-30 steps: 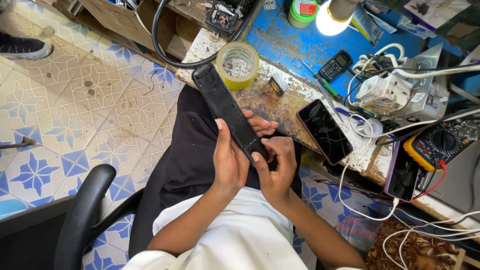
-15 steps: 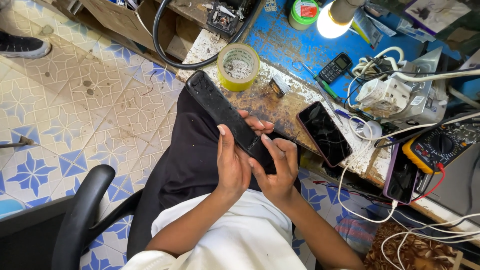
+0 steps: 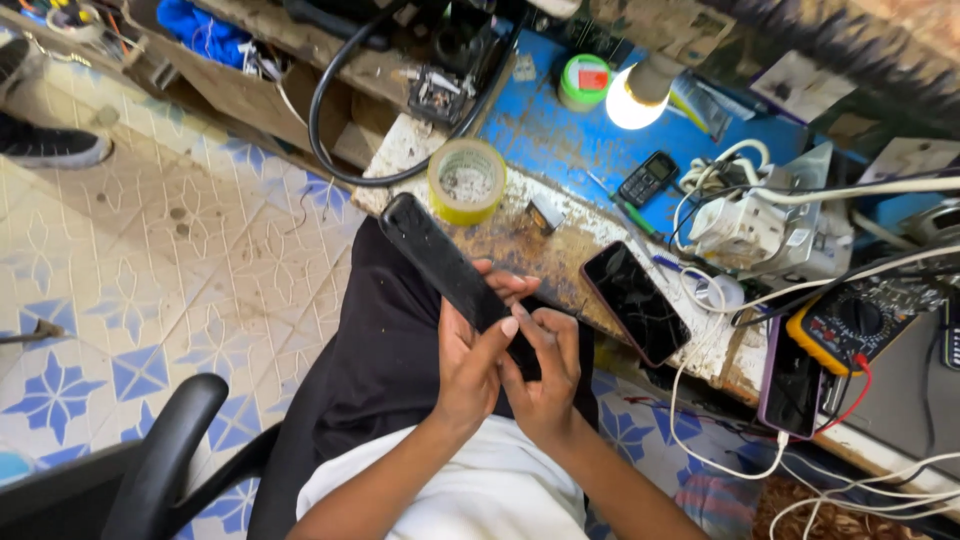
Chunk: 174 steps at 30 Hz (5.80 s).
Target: The person is repairing a remote control by applying yellow adhesive tape to its casing at a repair bench.
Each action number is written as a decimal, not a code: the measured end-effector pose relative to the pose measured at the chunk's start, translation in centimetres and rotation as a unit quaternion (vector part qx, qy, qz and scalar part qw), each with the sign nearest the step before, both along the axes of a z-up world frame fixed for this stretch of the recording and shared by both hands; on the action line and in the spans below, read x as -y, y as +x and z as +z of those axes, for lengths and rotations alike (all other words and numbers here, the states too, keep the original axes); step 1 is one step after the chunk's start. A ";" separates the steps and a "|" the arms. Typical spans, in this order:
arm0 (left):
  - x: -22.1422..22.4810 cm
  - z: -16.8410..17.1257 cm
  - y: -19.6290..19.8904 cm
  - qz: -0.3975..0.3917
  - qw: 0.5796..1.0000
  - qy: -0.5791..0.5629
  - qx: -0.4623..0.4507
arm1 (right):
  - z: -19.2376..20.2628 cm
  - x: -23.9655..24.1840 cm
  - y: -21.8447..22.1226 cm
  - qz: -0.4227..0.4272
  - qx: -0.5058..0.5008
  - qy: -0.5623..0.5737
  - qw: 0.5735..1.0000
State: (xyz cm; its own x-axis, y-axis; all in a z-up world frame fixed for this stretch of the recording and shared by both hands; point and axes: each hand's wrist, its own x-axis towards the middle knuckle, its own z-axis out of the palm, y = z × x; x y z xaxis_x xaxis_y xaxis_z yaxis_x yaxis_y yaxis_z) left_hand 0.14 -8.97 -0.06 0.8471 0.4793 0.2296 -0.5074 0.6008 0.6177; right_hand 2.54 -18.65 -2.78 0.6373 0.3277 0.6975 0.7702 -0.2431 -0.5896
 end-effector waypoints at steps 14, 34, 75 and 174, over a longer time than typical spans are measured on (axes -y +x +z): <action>-0.5 0.0 0.4 0.007 0.999 0.009 -0.044 | -1.8 0.1 -0.1 0.012 -0.046 -0.124 0.991; -3.5 -5.0 -2.7 -0.025 0.980 0.078 -0.180 | -0.5 -2.9 -0.4 0.068 -0.297 0.020 0.952; -8.1 -5.2 -1.6 0.045 0.984 0.065 -0.159 | 0.9 -1.8 3.0 0.225 -0.355 0.065 0.905; -6.4 0.3 -3.1 -0.231 0.828 0.465 -0.212 | 3.5 4.2 7.0 0.184 -0.102 -0.283 0.936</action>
